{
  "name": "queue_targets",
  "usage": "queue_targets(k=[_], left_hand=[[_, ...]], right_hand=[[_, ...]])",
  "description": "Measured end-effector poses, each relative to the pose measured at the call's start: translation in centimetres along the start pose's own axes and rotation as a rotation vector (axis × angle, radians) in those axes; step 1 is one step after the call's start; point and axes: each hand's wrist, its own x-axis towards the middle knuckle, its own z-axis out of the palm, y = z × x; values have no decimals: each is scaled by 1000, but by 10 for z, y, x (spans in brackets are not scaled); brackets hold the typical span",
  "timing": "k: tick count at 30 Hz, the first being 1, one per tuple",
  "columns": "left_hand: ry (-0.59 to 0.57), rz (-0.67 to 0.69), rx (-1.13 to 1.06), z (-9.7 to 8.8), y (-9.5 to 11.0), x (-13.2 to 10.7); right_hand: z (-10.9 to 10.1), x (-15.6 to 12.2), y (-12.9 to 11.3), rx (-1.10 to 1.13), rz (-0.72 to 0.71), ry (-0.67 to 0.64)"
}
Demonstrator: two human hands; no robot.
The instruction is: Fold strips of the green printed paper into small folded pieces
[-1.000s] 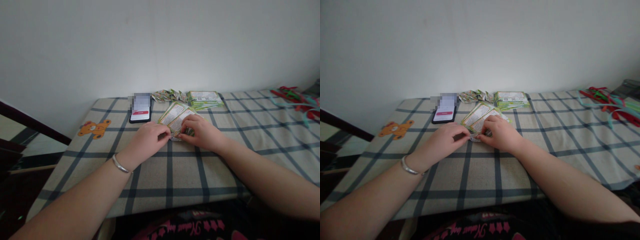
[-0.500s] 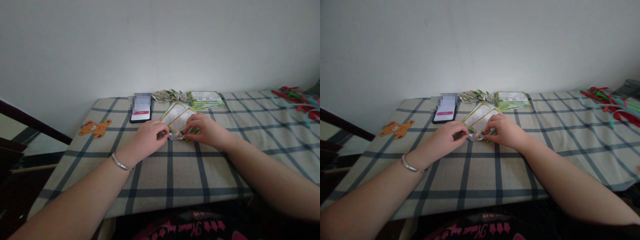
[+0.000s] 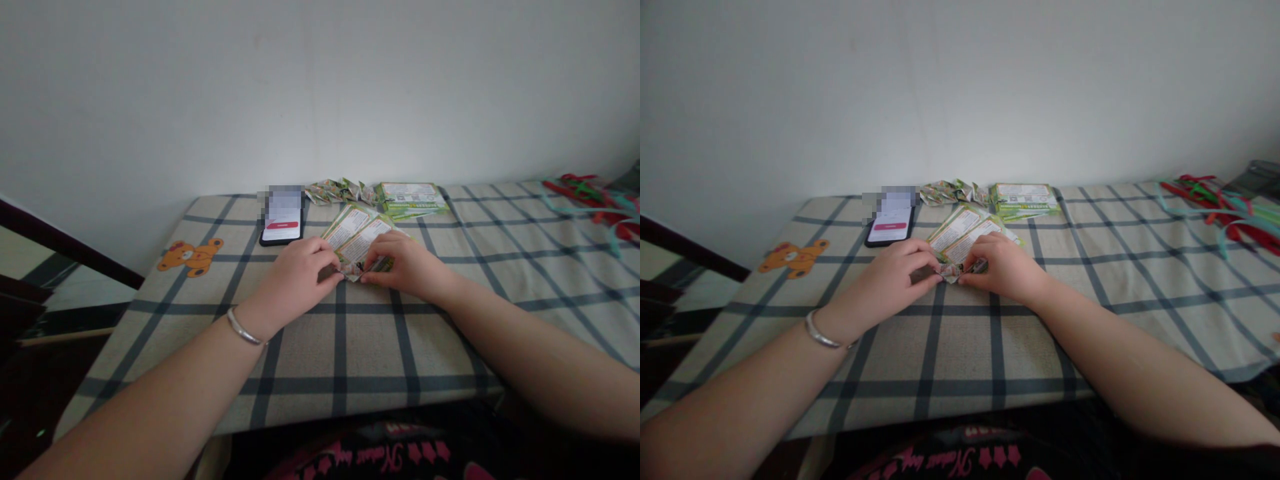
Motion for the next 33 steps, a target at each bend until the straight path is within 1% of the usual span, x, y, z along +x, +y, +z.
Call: queue_targets(k=[6, 8, 10, 13, 16, 20, 24, 27, 29, 33], left_hand=[[24, -44, -38, 2, 0, 1], [23, -73, -91, 3, -3, 2], [48, -79, -136, 4, -6, 3], [68, -82, -142, 7, -12, 3], [75, -92, -109, 10, -14, 2], [76, -90, -69, 10, -12, 1], [77, -16, -36, 7, -8, 2], [22, 33, -27, 3, -6, 3], [-17, 31, -5, 1, -5, 3], [-60, 18, 30, -1, -3, 4]], right_hand=[[4, 2, 1, -24, 101, 17], [4, 2, 2, -55, 139, 23], [4, 3, 2, -82, 172, 17], [3, 3, 1, -105, 181, -2], [3, 3, -1, -133, 155, 3], [5, 3, -6, -133, 60, 10], [6, 3, -10, -112, -41, 0], [5, 3, -10, -87, -113, -8], [4, 3, -9, -58, -143, -4], [3, 3, -6, -25, -120, -13]])
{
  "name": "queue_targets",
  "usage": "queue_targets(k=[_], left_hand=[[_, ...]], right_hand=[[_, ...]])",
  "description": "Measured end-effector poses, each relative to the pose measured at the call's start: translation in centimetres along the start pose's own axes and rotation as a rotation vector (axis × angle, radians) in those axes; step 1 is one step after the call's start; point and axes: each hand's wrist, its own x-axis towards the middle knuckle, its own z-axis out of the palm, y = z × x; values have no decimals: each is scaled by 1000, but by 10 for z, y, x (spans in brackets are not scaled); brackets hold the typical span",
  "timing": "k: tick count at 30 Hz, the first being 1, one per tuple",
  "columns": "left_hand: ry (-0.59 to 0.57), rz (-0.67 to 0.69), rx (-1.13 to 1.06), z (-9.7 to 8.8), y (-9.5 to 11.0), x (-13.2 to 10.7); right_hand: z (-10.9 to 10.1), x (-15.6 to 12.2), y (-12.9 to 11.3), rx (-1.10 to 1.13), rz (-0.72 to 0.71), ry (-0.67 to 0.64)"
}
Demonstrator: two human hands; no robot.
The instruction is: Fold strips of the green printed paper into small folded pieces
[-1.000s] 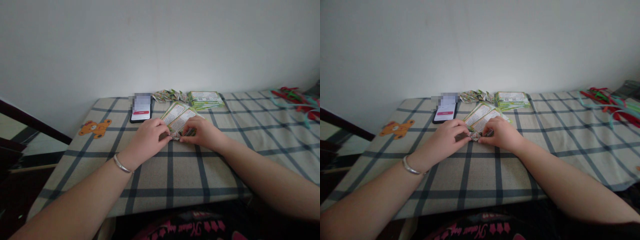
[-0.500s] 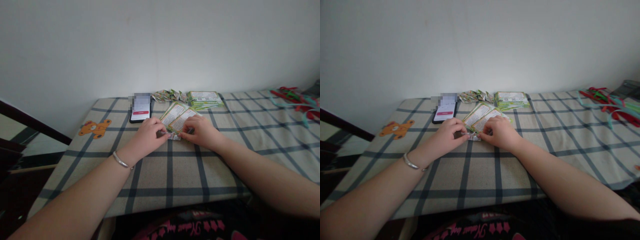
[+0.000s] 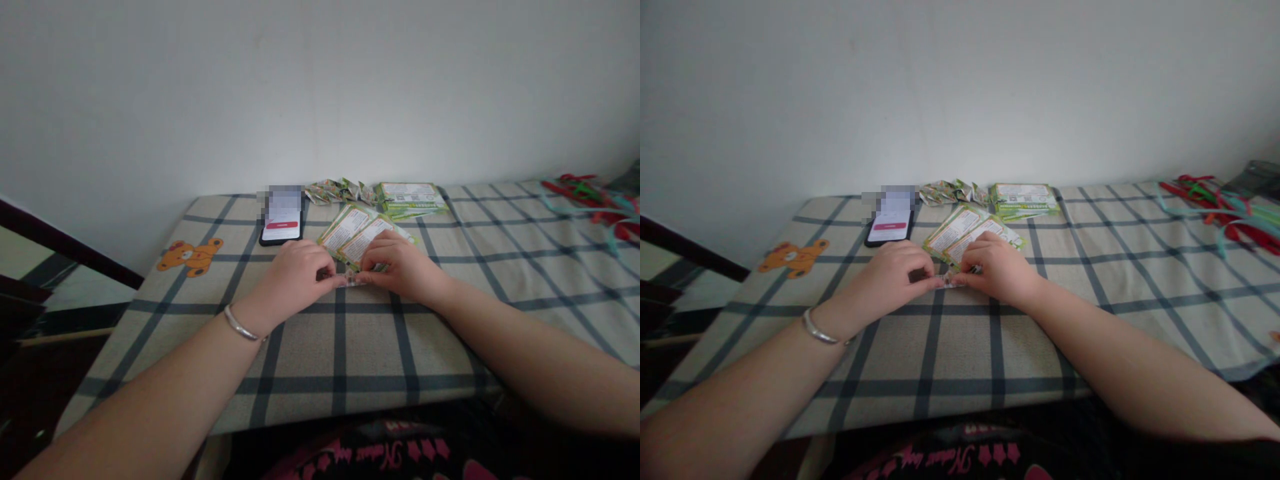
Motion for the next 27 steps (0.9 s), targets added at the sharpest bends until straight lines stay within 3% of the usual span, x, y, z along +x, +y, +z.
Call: queue_targets(k=[12, 27], left_hand=[[-19, -59, 10, 5, -1, -1], [-3, -77, 43, 4, 5, -1]], right_hand=[[7, -1, -8, -88, 221, 8], [6, 0, -16, -282, 217, 12]])
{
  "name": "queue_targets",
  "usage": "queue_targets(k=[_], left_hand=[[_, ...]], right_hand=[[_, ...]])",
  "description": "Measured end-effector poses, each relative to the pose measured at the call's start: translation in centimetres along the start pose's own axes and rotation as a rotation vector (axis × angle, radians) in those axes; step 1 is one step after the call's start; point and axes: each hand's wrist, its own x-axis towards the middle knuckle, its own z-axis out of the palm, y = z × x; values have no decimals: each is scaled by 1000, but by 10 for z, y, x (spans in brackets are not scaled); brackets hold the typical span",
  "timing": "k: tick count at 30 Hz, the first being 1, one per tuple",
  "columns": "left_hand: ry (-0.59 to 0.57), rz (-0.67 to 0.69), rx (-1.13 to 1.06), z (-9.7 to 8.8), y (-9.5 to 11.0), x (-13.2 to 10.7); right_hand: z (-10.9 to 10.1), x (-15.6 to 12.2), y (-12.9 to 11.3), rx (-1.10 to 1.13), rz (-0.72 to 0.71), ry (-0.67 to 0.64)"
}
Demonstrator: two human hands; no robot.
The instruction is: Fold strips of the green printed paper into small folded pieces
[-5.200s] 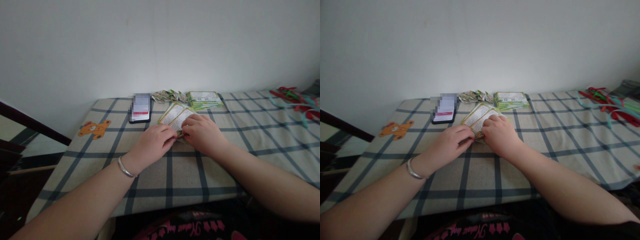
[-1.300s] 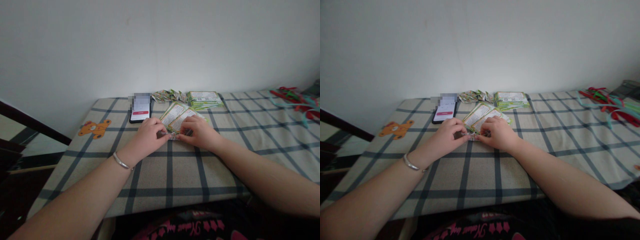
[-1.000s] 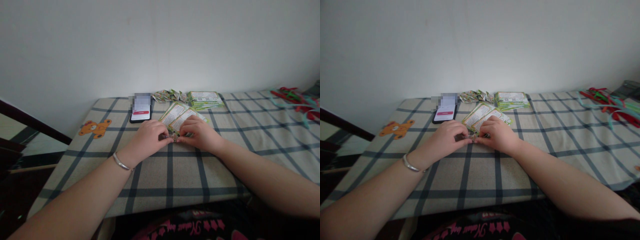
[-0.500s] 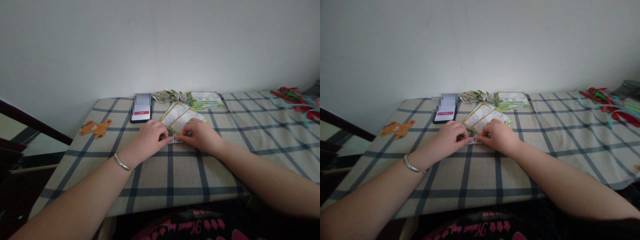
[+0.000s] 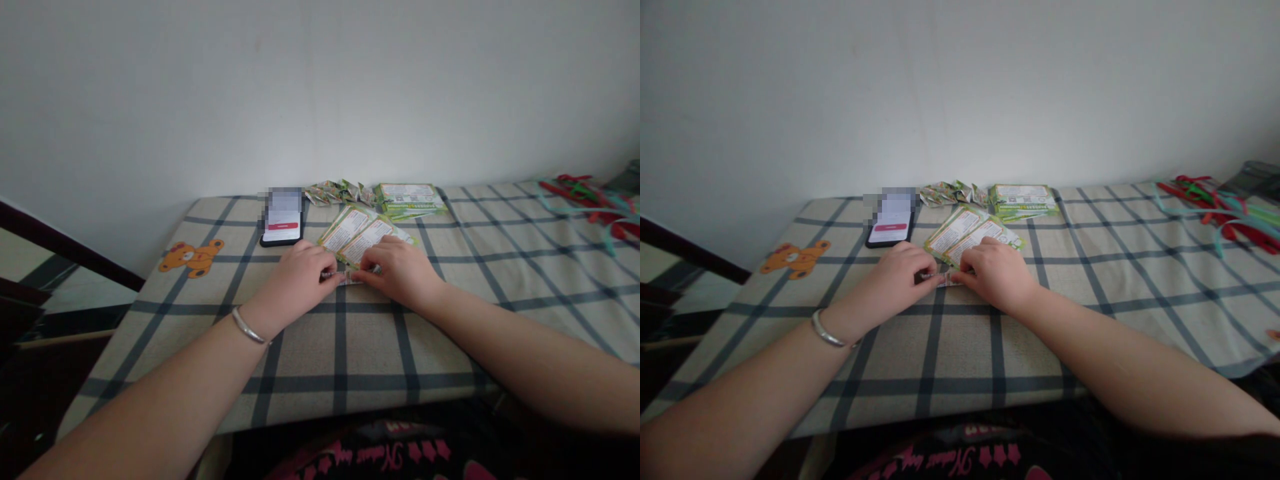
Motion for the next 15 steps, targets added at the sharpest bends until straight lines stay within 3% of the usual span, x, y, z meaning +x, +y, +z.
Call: queue_targets(k=[8, 15], left_hand=[[10, 21, -82, 1, 1, 0], [-54, 70, -92, -3, 1, -1]], right_hand=[[2, -1, 4, 49, 52, 9], [-1, -5, 1, 57, -29, -26]])
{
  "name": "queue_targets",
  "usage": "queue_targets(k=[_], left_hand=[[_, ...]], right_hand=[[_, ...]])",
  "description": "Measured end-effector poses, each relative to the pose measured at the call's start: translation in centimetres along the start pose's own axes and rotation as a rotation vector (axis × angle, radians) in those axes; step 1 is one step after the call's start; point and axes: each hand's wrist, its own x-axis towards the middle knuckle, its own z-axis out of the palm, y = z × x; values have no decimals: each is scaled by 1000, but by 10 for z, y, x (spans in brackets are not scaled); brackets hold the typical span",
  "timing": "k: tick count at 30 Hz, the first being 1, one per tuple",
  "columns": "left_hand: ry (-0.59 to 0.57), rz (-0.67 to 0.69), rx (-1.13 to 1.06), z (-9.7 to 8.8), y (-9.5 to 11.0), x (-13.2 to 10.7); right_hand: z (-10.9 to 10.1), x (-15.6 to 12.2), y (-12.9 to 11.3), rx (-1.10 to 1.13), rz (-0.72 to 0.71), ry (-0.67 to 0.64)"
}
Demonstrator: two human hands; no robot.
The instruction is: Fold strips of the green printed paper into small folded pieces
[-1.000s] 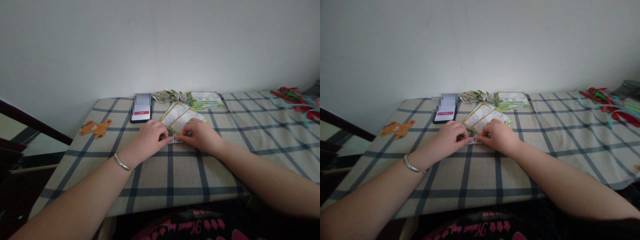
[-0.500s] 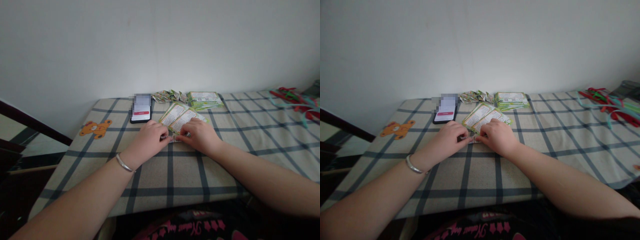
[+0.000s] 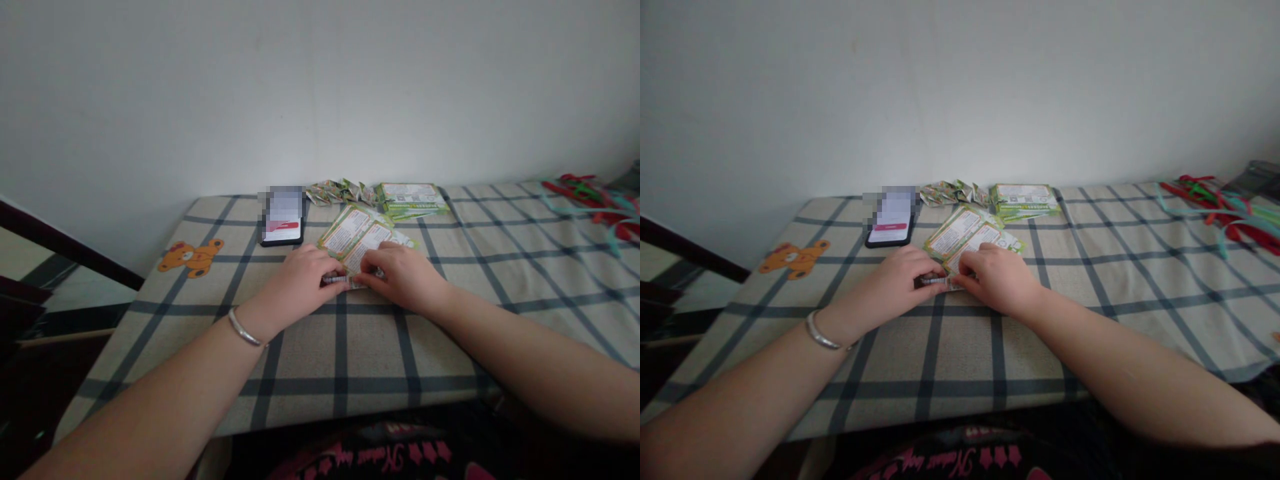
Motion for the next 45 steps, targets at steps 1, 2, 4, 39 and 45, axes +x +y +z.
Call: queue_targets(k=[1, 2, 4, 39, 45], left_hand=[[9, 4, 0, 1, 0, 0], [18, 6, 6, 2, -1, 0], [19, 7, 25, 3, -2, 0], [17, -12, 35, 3, 0, -1], [-5, 177, 120, -5, 3, 0]], right_hand=[[0, 0, -1, -11, -27, 15], [-1, 1, -2, -22, -59, 31], [-1, 3, -2, -38, -106, 53], [-3, -2, 6, 14, -473, -67], [-5, -1, 4, -39, -491, -84]])
